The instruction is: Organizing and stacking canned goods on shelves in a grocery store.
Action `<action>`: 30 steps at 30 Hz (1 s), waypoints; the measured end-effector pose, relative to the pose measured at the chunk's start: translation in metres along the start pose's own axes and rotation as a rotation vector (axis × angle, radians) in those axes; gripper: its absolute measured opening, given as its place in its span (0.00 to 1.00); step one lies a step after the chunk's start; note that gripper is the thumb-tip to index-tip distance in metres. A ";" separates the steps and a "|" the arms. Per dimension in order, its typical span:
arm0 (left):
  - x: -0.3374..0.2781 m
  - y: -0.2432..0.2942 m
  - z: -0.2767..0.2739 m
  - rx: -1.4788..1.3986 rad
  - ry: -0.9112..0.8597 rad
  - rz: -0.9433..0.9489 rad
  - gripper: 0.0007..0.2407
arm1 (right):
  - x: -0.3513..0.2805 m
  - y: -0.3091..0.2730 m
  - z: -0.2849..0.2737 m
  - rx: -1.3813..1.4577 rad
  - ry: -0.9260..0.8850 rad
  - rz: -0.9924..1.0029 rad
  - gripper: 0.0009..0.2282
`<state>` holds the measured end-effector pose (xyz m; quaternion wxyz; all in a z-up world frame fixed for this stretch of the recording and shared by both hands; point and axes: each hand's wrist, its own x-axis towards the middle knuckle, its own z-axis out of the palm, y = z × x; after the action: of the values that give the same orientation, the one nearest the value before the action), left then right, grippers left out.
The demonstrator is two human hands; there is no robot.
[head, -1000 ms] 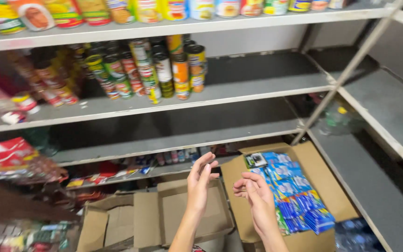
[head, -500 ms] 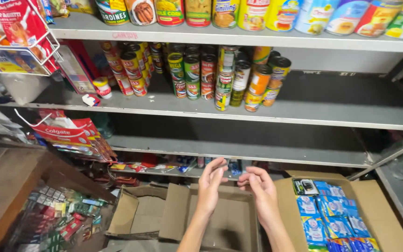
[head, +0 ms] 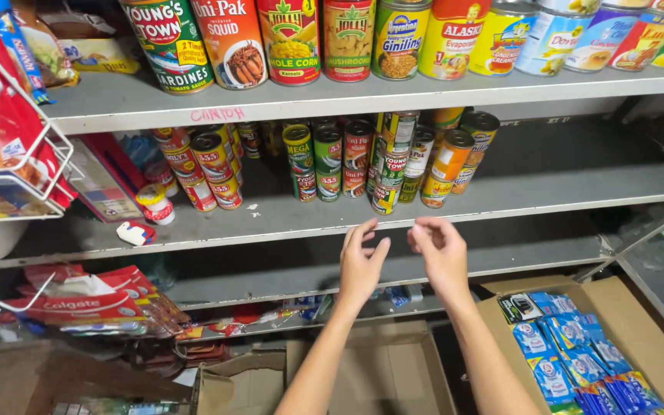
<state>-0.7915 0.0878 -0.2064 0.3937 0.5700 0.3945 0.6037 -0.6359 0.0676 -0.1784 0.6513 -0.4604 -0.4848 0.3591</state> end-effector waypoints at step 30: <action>0.124 0.002 0.050 0.390 0.129 0.193 0.25 | 0.146 -0.046 0.060 -0.639 0.211 -0.342 0.25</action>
<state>-0.7469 0.2028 -0.1557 0.1905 0.6304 0.4718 0.5863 -0.6523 0.2018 -0.0844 0.5716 -0.5872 -0.5726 0.0262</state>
